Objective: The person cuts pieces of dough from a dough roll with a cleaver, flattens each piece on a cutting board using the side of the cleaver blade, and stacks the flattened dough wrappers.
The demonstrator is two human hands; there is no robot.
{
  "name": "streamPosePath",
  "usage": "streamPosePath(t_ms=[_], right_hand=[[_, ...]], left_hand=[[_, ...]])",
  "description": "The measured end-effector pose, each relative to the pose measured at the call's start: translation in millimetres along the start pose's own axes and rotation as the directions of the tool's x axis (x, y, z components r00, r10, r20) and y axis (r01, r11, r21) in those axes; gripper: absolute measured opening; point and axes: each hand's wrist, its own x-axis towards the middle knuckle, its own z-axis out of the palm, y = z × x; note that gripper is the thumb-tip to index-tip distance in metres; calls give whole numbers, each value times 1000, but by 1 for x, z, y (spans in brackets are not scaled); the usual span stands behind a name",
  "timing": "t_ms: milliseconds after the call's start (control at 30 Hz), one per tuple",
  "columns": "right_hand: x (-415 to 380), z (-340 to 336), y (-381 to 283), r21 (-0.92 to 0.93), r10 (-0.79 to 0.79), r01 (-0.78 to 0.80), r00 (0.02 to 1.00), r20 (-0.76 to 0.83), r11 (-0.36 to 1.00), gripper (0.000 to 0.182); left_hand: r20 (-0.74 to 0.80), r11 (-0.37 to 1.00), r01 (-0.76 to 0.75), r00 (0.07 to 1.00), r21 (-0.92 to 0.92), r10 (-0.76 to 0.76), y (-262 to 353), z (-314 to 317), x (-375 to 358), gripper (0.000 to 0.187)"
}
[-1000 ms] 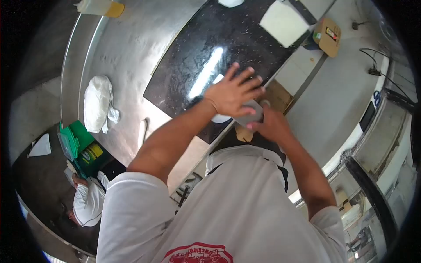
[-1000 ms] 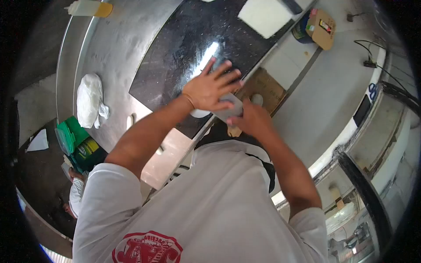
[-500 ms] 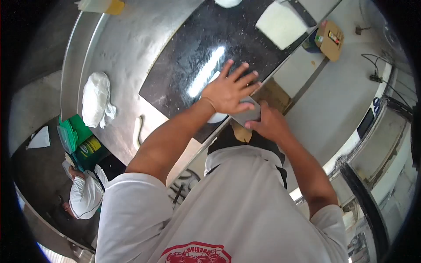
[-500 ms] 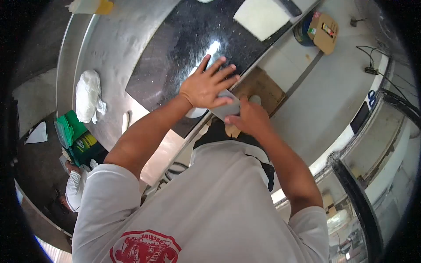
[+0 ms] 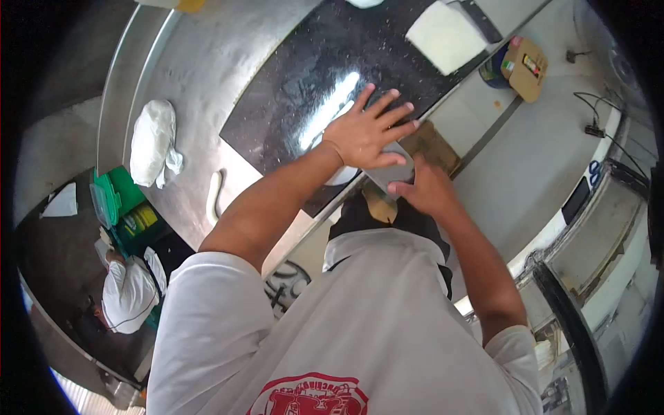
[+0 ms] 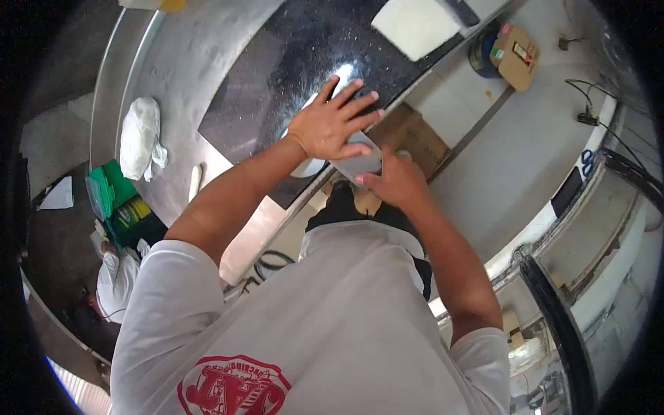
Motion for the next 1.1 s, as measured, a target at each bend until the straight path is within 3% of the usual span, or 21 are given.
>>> streamPosePath(t_ms=[33, 167, 233, 267, 333, 400, 433, 467, 633, 733, 767, 833, 900, 933, 967, 1033, 1100], right_hand=[[20, -21, -7, -78, -38, 38, 999, -7, 996, 73], [28, -24, -22, -86, -116, 107, 988, -106, 990, 67], [13, 8, -19, 173, -127, 136, 990, -63, 975, 68], [6, 35, -8, 229, -236, 253, 967, -99, 940, 71], [-3, 72, 5, 221, -260, 275, 961, -93, 936, 73], [6, 72, 8, 191, -203, 226, 970, -136, 955, 72], [8, 50, 0, 157, -106, 120, 990, -96, 980, 77], [6, 37, -4, 124, 2, 5, 998, -57, 992, 82], [25, -25, -30, -82, -1, -17, 977, -212, 996, 70], [23, -11, -31, 10, -22, 27, 927, -374, 1000, 60], [18, 7, -30, 15, -3, 9, 934, -358, 1000, 60], [16, 51, -36, 216, 17, 106, 866, -501, 971, 57], [14, 112, -43, 48, -132, 179, 858, -497, 983, 66], [11, 128, -59, 185, -30, 120, 903, -428, 975, 63], [3, 129, -67, 178, -43, 133, 899, -436, 975, 63], [-4, 122, -89, 164, 26, 15, 968, -249, 986, 60], [4, 124, -73, 197, -37, 97, 958, -284, 976, 59]], left_hand=[[-30, 999, -12, 999, 38, 13, -13, -1, 11, 72], [-100, 998, 55, 994, 30, -51, -35, -3, 11, 73], [-67, 998, 18, 998, -56, -21, -28, -9, -12, 75], [5, 999, 12, 1000, -50, -12, -15, -8, -33, 76], [88, 995, 15, 996, -95, -7, 8, 7, -69, 75], [102, 996, -20, 994, -88, 29, 6, 11, -59, 76], [-8, 998, -55, 998, -42, 54, -3, 14, -45, 76], [-22, 998, -65, 998, -13, 64, -9, 10, -28, 76], [-204, 995, -76, 975, 64, 88, -43, 1, 21, 73], [-416, 991, 121, 906, 63, -84, -47, -14, 17, 68], [-466, 988, 140, 872, -58, -151, -47, -27, 6, 60], [-446, 901, 175, 821, -398, -357, -60, -21, -29, 54], [-436, 868, 235, 789, -437, -433, -58, -18, -80, 52], [-424, 835, 290, 756, -467, -499, -51, -14, -101, 50], [-437, 841, 287, 751, -459, -495, -42, -8, -118, 50], [-364, 830, 332, 780, -449, -509, -31, 2, -146, 50], [-273, 856, 383, 832, -347, -483, -15, 4, -154, 50]])
